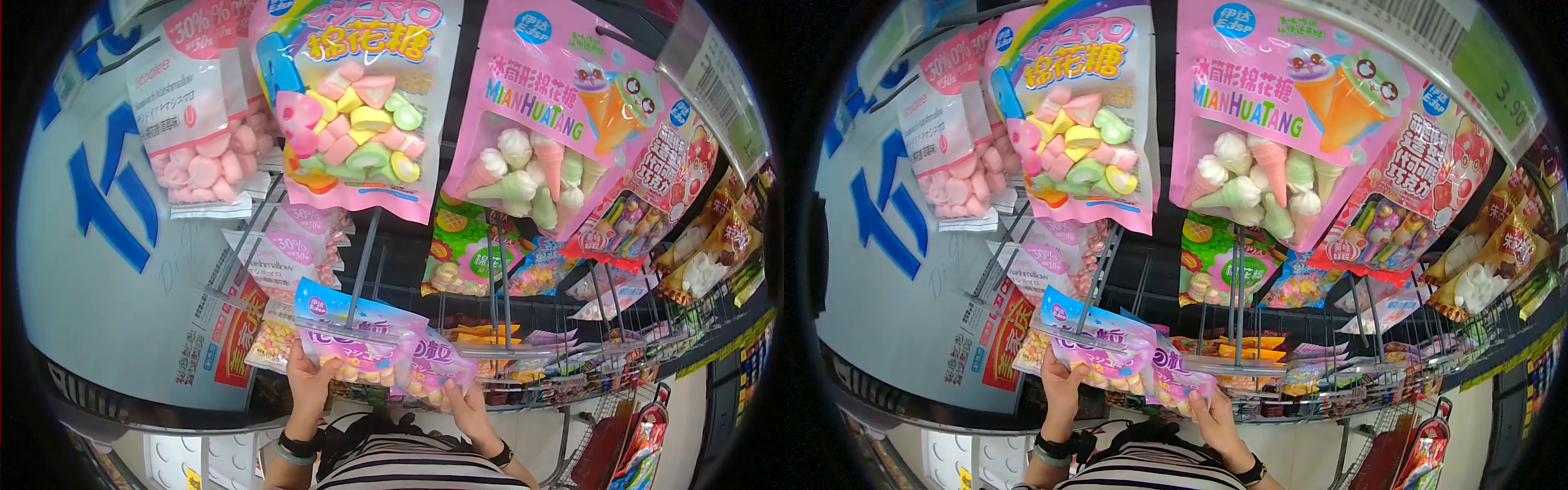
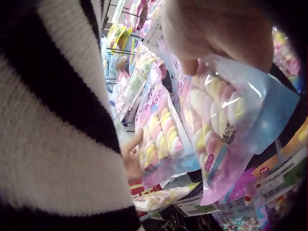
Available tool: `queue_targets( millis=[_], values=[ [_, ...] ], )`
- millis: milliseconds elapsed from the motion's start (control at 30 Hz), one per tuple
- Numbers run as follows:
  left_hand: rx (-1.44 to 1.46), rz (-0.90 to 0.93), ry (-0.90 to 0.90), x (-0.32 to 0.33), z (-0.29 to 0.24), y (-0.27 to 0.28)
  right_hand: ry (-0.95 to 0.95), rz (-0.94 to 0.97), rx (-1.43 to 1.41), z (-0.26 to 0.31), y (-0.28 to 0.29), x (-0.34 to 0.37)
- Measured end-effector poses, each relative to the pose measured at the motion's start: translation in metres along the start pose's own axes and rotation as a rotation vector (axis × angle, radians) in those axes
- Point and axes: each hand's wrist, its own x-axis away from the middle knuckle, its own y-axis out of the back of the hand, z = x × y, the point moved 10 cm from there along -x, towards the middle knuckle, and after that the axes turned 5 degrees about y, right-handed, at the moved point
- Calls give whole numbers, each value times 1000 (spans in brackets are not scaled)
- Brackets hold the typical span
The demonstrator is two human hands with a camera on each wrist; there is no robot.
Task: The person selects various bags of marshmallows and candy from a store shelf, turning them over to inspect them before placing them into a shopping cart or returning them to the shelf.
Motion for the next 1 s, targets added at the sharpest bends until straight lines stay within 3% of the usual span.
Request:
queue_targets(
  millis=[167,267,333,567,633,700,833,900,1000],
  values=[
    [-23,34,23,-4,8,1,-36,-17,-24,-7,0,2],
    [-22,33,56,-4,15,3,86,-55,41,-4,5,2],
    [-8,26,51,-5,15,2,-100,-27,-37,-17,2,7],
    [-68,-6,106,-16,27,3,-76,-65,-12,-25,4,7],
    [-101,-12,113,-29,40,4,-181,-160,-30,-36,13,11],
    [-132,-21,118,-44,46,-2,-133,-243,-65,-30,20,9],
    [-128,-41,11,-79,45,-27,-80,-445,-199,-26,39,14],
    [-123,-44,-16,-99,57,-34,-85,-441,-175,-24,44,18],
    [-333,-68,-124,-126,55,-43,-89,-449,-182,-24,48,24]
  ],
)
